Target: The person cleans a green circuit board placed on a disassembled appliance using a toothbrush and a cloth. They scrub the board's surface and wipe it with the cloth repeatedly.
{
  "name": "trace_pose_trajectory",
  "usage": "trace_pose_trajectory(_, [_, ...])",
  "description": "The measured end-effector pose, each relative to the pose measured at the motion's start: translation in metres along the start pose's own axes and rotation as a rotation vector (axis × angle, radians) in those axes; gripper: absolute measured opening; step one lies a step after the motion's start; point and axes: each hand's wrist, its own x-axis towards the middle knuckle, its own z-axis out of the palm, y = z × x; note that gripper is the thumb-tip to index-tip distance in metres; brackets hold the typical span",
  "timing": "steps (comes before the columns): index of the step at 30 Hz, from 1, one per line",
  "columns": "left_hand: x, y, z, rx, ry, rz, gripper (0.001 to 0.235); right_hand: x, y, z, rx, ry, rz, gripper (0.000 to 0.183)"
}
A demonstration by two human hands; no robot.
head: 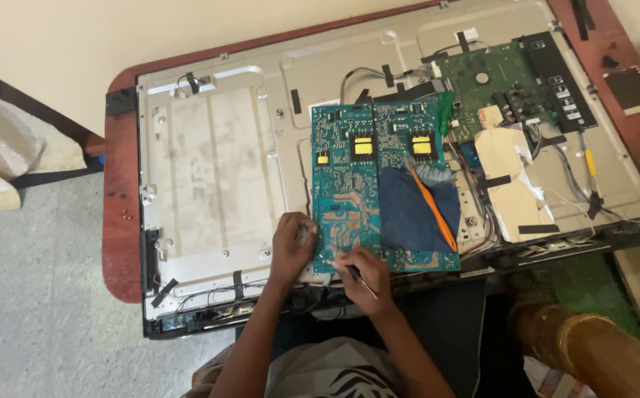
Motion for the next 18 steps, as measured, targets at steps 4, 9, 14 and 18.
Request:
trace_pose_trajectory(4, [-0.002,0.005,0.01,-0.005,-0.005,0.003,0.012,-0.004,0.004,-0.012,-0.011,-0.007,0.177,0.016])
trace_pose_trajectory(9, [-0.002,0.004,0.0,0.008,-0.002,0.031,0.015,-0.001,0.002,-0.004,-0.033,-0.047,0.09,0.018])
trace_pose_trajectory(14, [0.004,0.008,0.005,0.0,-0.015,0.001,0.013,0.006,-0.002,-0.01,-0.072,0.045,0.104,0.017])
trace_pose_trajectory(18, [-0.005,0.006,0.002,0.013,-0.027,-0.013,0.013,-0.001,-0.006,-0.008,0.032,-0.013,0.018,0.017])
